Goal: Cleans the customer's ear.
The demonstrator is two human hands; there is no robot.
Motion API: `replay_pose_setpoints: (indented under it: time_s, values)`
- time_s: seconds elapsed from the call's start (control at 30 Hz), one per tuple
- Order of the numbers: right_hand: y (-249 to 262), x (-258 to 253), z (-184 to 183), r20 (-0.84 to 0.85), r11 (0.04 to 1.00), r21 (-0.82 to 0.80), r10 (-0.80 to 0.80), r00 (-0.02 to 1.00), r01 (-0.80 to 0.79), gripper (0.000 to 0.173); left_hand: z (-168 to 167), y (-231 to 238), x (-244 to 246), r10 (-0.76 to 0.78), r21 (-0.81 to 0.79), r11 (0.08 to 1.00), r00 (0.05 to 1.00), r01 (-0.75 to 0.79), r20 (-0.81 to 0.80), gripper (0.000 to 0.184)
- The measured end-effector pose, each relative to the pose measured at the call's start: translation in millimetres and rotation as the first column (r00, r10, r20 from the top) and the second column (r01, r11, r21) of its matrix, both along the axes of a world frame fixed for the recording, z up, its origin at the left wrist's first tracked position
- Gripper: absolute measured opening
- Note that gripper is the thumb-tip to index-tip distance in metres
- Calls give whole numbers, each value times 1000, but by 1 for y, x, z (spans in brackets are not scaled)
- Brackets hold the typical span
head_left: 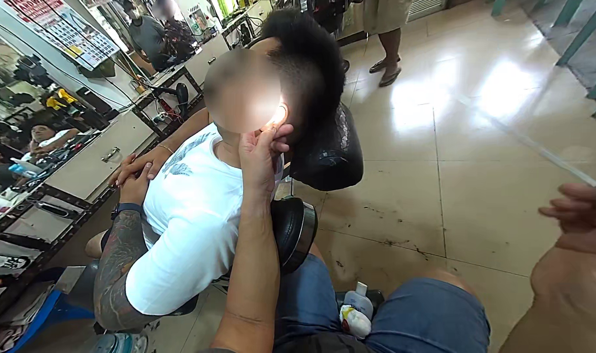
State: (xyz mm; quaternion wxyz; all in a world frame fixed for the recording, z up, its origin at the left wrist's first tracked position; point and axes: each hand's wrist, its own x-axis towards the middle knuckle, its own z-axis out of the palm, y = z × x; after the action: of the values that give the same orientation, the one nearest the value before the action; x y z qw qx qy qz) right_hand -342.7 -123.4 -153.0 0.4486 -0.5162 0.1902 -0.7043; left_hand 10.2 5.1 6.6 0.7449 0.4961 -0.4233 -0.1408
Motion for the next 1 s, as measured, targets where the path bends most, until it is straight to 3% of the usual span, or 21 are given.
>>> replay_pose_setpoints:
  time_s: [0.1,0.17,0.27,0.33,0.4,0.47,0.53,0.57,0.6,0.67,0.77,0.87,1.0]
  values:
    - [5,-5,-27,-39,995,93,34,999,-30,32,3,6,-1,53,4,999,993,-53,104,44]
    - [12,-8,-40,-54,988,145,68,996,-59,35,11,21,-33,100,-11,995,951,-101,293,39]
    - [22,2,-67,-157,962,272,76,985,-31,42,-5,34,-117,-86,-94,983,842,159,533,16]
    - [35,15,-91,-240,936,352,114,964,-23,39,-55,29,-155,-367,95,913,702,396,610,24]
    - [52,30,-118,-342,936,351,121,932,7,36,-124,8,-169,-546,368,837,669,406,505,20]
    - [75,48,-148,-484,969,240,69,872,57,34,-196,-6,-157,-567,657,685,798,316,207,29]
    - [100,65,-170,-641,995,84,16,767,49,31,-256,-12,-132,-371,805,492,916,332,-151,49]
    - [112,72,-178,-709,1000,27,15,705,6,30,-274,-10,-122,-242,805,450,920,387,-308,51]
    - [122,78,-183,-767,998,-12,29,641,-61,30,-284,-6,-115,-143,782,445,896,438,-420,51]
    - [132,87,-190,-839,974,-58,71,539,-219,31,-292,0,-102,-57,684,534,828,497,-557,51]
    - [138,91,-191,-895,920,-84,99,435,-382,29,-299,0,-88,86,629,656,786,418,-612,42]
    - [143,90,-191,-912,898,-137,50,407,-419,28,-304,-2,-75,209,635,693,747,342,-631,34]
    - [152,89,-191,-907,881,-197,3,421,-430,28,-297,-4,-64,298,654,709,729,263,-616,35]
